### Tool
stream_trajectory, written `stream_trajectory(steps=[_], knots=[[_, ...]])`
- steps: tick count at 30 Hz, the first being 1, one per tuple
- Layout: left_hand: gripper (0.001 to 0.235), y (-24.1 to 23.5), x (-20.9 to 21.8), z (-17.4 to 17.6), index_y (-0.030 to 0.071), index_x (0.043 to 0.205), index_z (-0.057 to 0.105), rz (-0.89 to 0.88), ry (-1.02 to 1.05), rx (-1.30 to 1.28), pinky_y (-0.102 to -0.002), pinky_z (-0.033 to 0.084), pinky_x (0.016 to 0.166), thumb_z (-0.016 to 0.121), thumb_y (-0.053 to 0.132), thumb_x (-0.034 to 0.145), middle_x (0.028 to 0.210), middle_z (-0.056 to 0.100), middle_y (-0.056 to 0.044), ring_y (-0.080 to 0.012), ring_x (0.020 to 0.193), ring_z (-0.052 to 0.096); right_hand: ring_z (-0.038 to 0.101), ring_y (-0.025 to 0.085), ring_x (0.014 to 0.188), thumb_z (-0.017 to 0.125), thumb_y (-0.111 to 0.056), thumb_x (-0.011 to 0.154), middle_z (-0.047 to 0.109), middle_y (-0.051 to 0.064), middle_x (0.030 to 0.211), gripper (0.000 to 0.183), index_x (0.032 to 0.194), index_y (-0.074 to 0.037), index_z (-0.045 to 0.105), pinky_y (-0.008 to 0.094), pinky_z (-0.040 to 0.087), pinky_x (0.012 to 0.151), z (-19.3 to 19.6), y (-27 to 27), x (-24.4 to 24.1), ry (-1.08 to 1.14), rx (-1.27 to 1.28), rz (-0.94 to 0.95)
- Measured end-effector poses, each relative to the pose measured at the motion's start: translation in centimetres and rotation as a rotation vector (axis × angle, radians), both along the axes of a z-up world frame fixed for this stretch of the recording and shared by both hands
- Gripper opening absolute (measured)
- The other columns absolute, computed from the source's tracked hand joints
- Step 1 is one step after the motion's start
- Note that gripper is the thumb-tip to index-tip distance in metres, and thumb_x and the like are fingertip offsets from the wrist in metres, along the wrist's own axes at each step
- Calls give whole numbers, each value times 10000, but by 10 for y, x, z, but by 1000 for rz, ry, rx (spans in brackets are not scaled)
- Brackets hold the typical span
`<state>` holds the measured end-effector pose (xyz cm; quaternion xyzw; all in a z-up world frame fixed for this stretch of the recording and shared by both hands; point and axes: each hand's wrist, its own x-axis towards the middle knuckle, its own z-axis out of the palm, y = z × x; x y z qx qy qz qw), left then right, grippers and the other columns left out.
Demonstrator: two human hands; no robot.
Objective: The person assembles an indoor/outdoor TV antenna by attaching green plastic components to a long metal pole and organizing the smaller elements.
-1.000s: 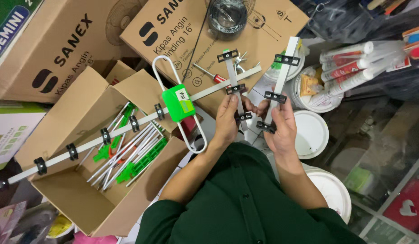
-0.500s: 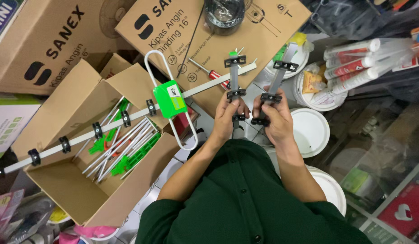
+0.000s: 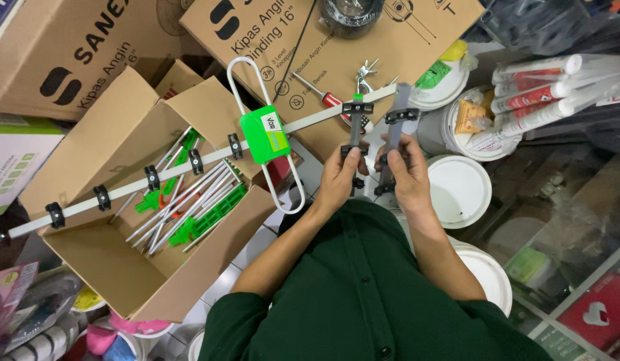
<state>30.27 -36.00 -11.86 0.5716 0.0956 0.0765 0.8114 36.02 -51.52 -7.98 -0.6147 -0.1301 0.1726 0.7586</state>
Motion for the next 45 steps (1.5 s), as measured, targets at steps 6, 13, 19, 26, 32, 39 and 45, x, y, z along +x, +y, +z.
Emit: stream_trajectory(steps=[6,13,19,26,32,39,45], knots=[[351,-5,3,24,10,1371,526,69,-44,-25,-258,477,730,514,252,1117,973,586,-21,-78,822,542,603,129,1078,534,-262,1101,623,72,1244,418,1404,20,485,298,521,957,9,11,-13,-12,-42,-12],[416,2,-13,36,20,1462,434,3,-86,31,-331,484,1018,490,253,1122,1281,591,-99,-184,1162,574,579,147,1157,522,-245,1121,611,89,1274,387,1393,29,491,287,477,1033,16,34,-38,-246,-229,-130],[503,2,-30,30,18,1448,399,-54,-8,112,-337,498,983,565,297,1064,1232,595,-122,-187,1120,592,523,188,1241,513,-176,1127,525,92,1322,290,1351,7,519,321,425,1107,0,52,-64,-380,-365,-303],[561,11,-48,14,7,1451,397,-174,12,21,-333,502,985,594,338,1044,1218,607,-140,-183,1115,595,527,169,1229,489,-168,1080,552,54,1316,339,1400,-62,446,319,426,1096,-14,67,-92,-66,-138,-344],[574,-1,-64,-23,-9,1443,404,-9,132,27,-329,491,985,590,363,1047,1243,572,-163,-201,1142,567,537,151,1183,530,-102,1099,577,67,1263,289,1377,-26,544,299,444,1069,-44,62,-93,66,-157,-245],[644,22,-35,-30,-35,1454,399,287,331,-9,-371,462,1042,645,345,996,1353,574,-202,-274,1235,575,556,181,1294,563,-106,1051,598,105,1395,413,1454,-34,508,306,451,1093,-53,64,-66,33,-150,-18],[647,38,2,-20,52,1568,254,437,25,-343,-360,332,1163,545,156,1000,1556,387,-106,-217,1395,426,586,207,1228,606,-126,1014,580,113,1343,425,1418,-34,514,337,528,958,-45,76,-64,-179,-316,-85]])
